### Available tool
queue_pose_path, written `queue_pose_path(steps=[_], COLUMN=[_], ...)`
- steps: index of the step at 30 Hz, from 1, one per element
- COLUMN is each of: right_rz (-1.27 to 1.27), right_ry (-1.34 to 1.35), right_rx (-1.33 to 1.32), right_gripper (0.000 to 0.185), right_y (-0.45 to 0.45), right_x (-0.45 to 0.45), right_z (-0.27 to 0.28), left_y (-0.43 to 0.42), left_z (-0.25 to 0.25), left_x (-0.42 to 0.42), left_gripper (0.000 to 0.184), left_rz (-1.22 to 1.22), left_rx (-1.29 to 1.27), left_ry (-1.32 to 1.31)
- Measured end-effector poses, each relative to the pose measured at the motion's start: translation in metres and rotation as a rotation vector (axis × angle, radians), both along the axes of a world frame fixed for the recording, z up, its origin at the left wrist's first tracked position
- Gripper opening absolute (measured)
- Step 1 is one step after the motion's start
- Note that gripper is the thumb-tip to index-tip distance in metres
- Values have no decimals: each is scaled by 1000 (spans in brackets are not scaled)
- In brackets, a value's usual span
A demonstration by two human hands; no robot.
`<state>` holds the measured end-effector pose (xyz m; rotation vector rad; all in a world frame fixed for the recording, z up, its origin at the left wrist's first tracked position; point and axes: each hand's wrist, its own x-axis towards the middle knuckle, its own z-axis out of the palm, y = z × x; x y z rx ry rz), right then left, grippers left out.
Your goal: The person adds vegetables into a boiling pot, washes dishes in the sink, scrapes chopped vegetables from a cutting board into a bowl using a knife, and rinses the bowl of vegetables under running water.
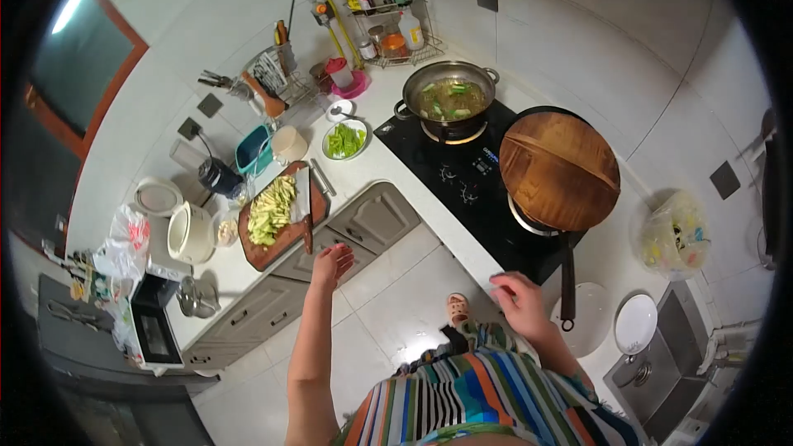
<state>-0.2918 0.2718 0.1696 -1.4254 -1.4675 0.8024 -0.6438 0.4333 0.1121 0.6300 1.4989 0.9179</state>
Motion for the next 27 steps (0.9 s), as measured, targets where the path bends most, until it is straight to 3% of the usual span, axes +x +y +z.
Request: queue_pose_path(steps=[4, 8, 10, 15, 18, 19, 20, 21, 24, 26, 27], right_rz=[-26, 0, -8, -309, -334, -277, -205, -167, -235, -298, -289], right_ry=[66, -33, -118, -85, 68, 1, -62, -140, -193, -160, -173], right_rx=[74, 41, -14, -197, -272, -234, -204, -186, -253, -285, -301], right_gripper=[13, 15, 16, 14, 14, 14, 15, 15, 14, 13, 13], right_y=[67, 121, 143, 183, 202, 213, 228, 239, 257, 265, 271], right_x=[-20, -36, -45, -77, -105, -115, -126, -133, -137, -138, -138], right_z=[14, 15, 13, -5, -16, -6, 4, 12, 14, 6, 6], left_y=[80, 162, 200, 293, 339, 356, 358, 369, 371, 369, 370], left_z=[-16, -78, -101, -145, -182, -192, -175, -195, -179, -174, -168], left_x=[-22, -50, -53, -47, -58, -64, -56, -70, -68, -66, -69], left_gripper=[20, 22, 23, 20, 15, 23, 26, 25, 32, 40, 46], left_rz=[-50, 101, 95, 218, 114, 19, 113, 72, -92, -4, -74], left_rx=[-71, -75, -87, -62, -22, -23, -25, -62, -114, -55, -78], left_ry=[12, -284, -223, -126, -180, -279, -474, -490, -329, -250, -244])
